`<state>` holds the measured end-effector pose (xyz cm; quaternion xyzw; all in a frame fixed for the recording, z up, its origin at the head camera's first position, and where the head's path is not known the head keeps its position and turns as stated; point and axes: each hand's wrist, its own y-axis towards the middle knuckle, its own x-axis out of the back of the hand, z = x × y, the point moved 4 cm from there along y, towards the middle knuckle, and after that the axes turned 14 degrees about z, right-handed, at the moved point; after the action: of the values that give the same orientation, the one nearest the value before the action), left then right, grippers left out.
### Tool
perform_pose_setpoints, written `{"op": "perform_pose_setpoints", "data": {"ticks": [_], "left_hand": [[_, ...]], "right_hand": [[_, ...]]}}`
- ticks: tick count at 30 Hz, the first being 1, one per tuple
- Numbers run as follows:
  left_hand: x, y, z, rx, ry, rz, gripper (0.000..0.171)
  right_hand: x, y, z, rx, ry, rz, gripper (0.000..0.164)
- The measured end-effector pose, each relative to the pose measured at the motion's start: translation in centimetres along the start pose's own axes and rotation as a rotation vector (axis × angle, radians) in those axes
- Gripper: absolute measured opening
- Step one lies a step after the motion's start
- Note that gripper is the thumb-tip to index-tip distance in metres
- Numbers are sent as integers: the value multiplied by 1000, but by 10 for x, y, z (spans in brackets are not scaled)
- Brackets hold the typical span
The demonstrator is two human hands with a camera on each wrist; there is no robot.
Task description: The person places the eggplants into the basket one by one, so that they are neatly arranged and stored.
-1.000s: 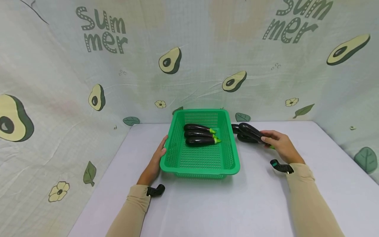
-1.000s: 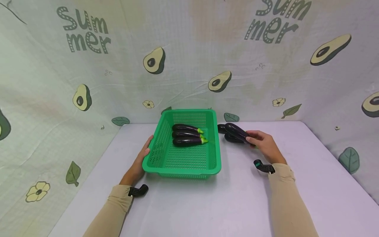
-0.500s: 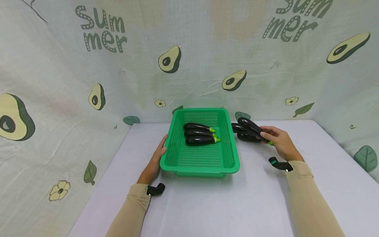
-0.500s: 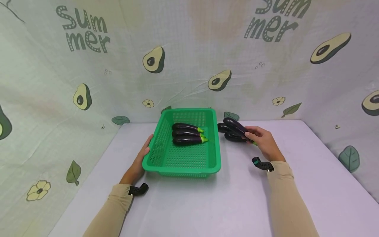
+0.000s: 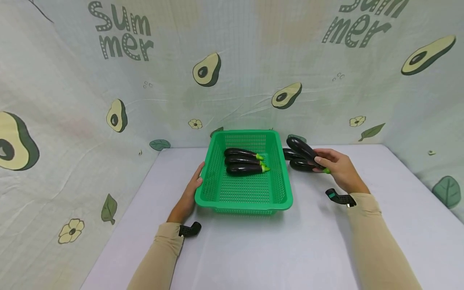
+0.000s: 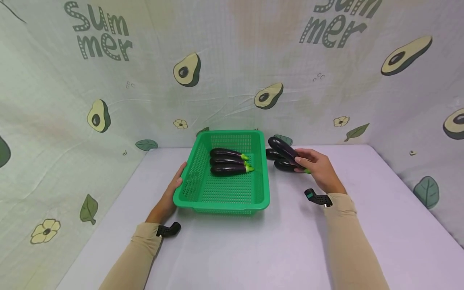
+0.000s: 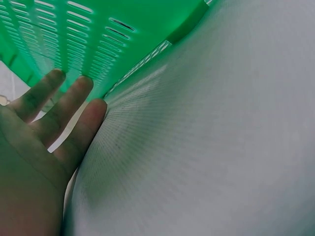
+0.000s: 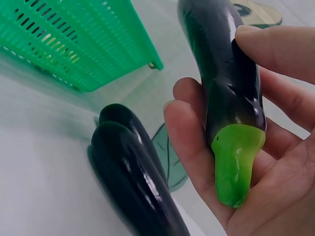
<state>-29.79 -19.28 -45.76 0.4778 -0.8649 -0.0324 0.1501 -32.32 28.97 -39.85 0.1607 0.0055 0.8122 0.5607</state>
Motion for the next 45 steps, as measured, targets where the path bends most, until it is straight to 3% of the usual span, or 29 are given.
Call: {"op": "perform_pose_setpoints", "data": {"ticks": [13, 34, 45], "left_hand": [[-1, -3, -1, 16, -12, -2, 58], [-1, -2, 2, 13, 8, -9, 57], [0, -2, 3, 17, 6, -13, 57]], "right_hand": [[-14, 5, 10, 32, 45, 16, 48], [-40, 14, 37, 87, -2, 73, 45], [-55, 21, 40, 73, -8, 122, 47]]}}
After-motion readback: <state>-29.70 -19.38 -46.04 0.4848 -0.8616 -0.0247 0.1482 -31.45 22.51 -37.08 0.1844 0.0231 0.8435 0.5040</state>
